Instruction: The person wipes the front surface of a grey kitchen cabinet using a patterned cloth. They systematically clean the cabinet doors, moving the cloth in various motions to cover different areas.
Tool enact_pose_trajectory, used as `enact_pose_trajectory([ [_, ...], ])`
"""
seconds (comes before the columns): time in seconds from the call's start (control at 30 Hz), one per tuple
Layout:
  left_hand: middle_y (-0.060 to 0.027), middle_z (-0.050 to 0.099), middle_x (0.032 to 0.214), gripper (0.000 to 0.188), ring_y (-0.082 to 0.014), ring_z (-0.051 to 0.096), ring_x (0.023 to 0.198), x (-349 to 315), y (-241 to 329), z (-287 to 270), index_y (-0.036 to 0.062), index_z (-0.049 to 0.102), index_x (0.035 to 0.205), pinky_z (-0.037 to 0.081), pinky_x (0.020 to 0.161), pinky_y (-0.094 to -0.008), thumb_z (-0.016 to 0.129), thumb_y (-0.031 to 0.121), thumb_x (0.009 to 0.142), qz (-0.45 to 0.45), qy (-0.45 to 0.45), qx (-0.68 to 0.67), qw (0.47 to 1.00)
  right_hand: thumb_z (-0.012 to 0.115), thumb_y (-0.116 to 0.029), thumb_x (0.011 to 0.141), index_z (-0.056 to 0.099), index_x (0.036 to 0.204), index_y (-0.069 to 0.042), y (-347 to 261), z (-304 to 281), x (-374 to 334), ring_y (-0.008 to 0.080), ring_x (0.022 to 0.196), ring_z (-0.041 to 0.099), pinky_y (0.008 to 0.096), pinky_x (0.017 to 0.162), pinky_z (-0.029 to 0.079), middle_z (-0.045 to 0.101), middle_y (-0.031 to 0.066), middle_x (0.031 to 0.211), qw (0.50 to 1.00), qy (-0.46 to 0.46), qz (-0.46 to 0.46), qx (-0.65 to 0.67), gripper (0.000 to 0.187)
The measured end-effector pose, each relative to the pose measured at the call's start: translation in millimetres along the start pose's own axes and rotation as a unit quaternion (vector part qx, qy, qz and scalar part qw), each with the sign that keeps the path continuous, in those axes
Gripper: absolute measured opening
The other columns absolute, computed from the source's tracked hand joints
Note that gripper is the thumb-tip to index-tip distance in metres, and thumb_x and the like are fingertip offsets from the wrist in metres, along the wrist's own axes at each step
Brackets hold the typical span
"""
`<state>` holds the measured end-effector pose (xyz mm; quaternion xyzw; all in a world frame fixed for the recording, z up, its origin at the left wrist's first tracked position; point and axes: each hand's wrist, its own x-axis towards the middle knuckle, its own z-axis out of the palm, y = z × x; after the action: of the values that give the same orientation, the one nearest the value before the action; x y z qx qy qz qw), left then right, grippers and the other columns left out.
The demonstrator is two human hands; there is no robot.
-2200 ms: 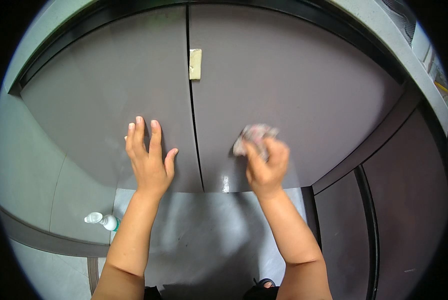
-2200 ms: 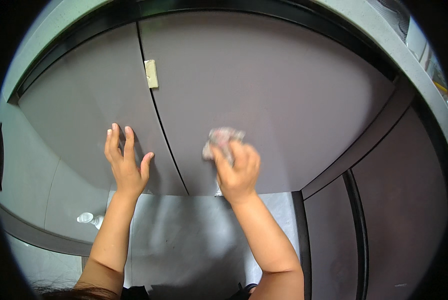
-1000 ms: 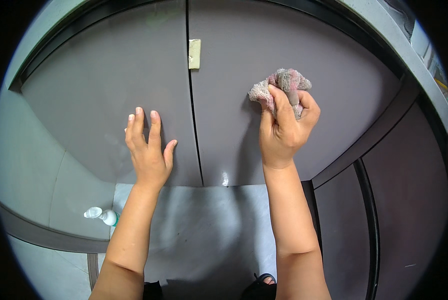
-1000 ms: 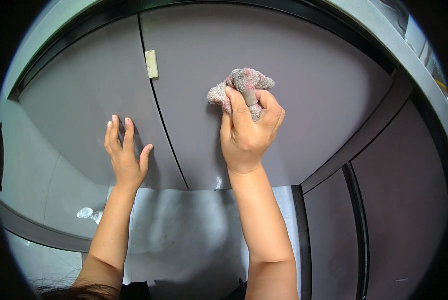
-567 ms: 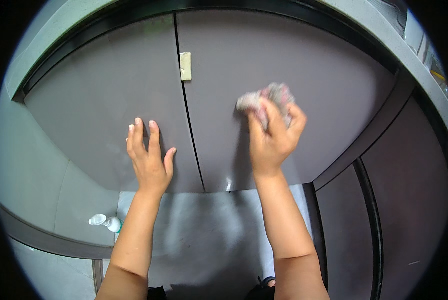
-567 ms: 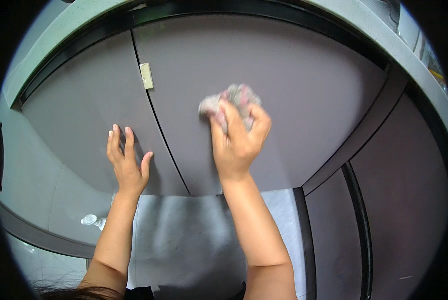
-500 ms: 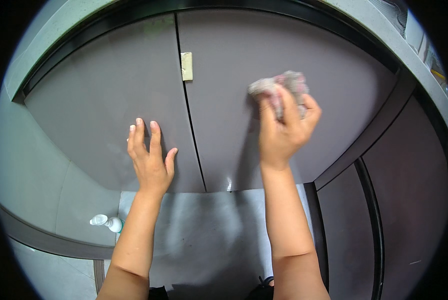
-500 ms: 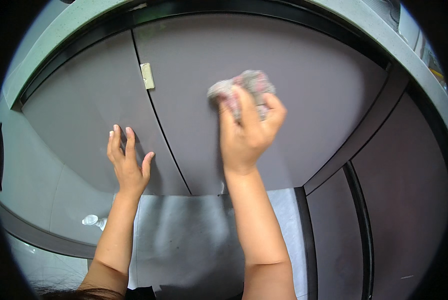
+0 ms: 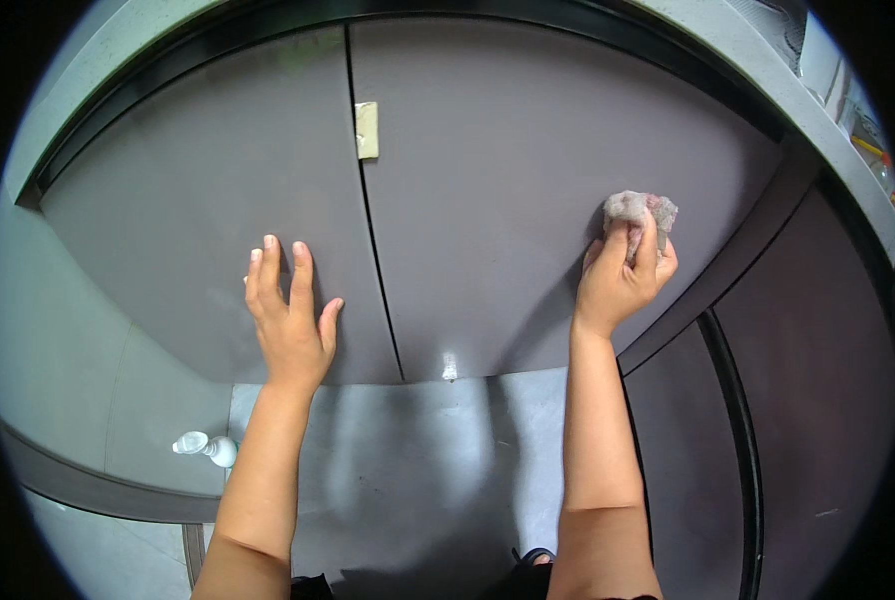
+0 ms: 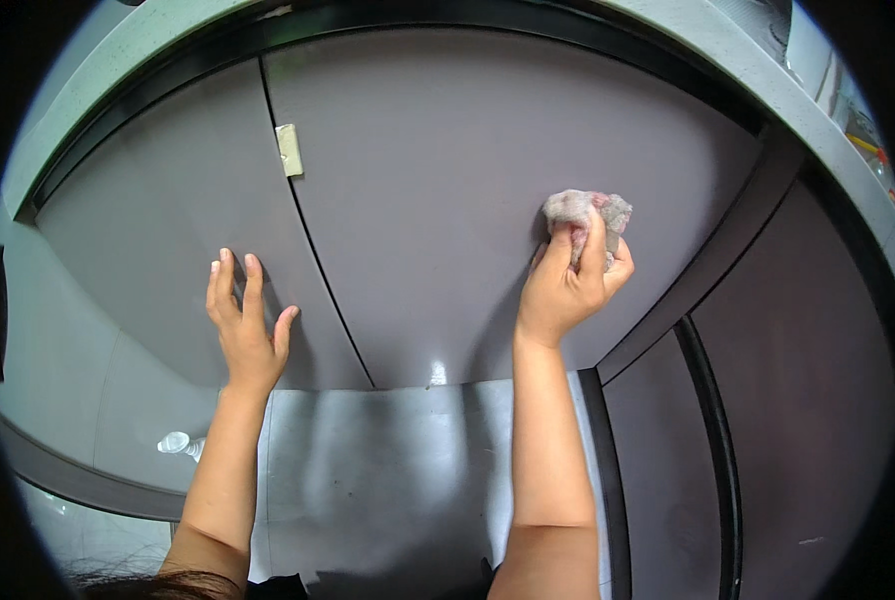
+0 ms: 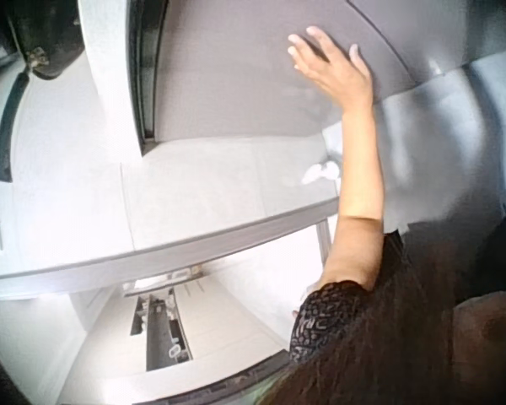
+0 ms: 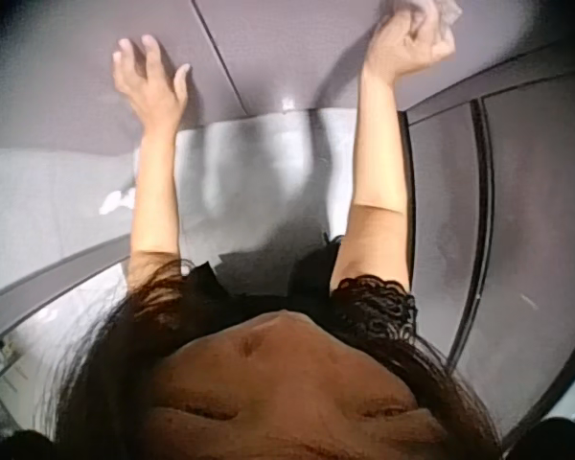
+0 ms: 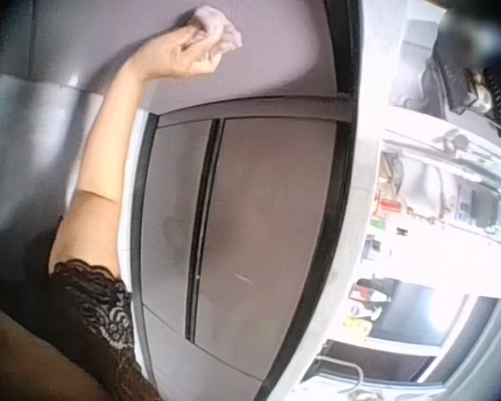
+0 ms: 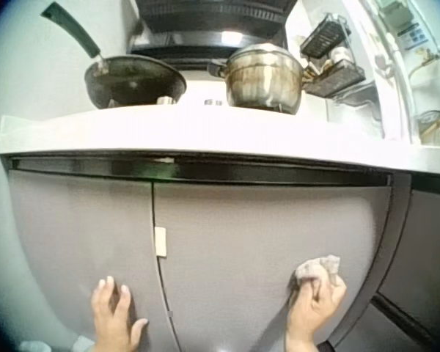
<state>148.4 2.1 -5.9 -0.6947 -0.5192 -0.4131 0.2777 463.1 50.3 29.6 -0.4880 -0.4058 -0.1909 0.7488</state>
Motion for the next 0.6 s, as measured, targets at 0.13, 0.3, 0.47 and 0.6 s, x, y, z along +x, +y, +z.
enact_pose_trajectory([
  [0.13,-0.0191,0.024,0.155,0.085,-0.0424,0.025,0.140,1,9,8,0.0071,0.038,0.147,0.029,0.112,-0.0488,0.081,0.020,0.075,-0.020,0.022,-0.015,0.999,0.070,-0.001,0.082,0.069,0.119,-0.013,-29,20,-30,0.0302,0.108,0.052,0.0409,0.090,0.048,0.047,0.0138,0.118,0.995,0.021,-0.089,-0.034,0.039],
  [0.3,-0.0193,0.023,0.156,0.086,-0.0429,0.026,0.139,0,5,1,0.0081,0.036,0.148,0.028,0.111,-0.0496,0.081,0.022,0.075,-0.015,0.018,-0.003,1.000,0.075,-0.008,0.076,0.076,0.103,-0.019,-18,-6,-35,0.0273,0.098,0.053,0.0381,0.085,0.047,0.052,0.0085,0.108,0.945,-0.155,-0.288,-0.007,0.029],
  [0.47,-0.0202,0.021,0.156,0.089,-0.0439,0.024,0.139,-2,14,10,0.0077,0.034,0.149,0.027,0.112,-0.0503,0.081,0.022,0.075,-0.024,0.020,-0.022,0.999,0.068,-0.003,0.085,0.065,0.119,-0.008,-21,1,20,0.0295,0.102,0.053,0.0402,0.088,0.049,0.044,0.0138,0.119,0.988,0.062,0.128,0.057,0.035],
  [0.6,-0.0219,0.019,0.156,0.092,-0.0456,0.023,0.139,5,20,8,0.0058,0.031,0.150,0.026,0.112,-0.0516,0.081,0.022,0.074,-0.040,0.044,-0.030,0.998,0.073,-0.006,0.080,0.070,0.111,-0.014,-46,26,-42,0.0288,0.102,0.053,0.0389,0.083,0.047,0.052,0.0126,0.110,0.971,-0.037,-0.237,0.009,0.032],
])
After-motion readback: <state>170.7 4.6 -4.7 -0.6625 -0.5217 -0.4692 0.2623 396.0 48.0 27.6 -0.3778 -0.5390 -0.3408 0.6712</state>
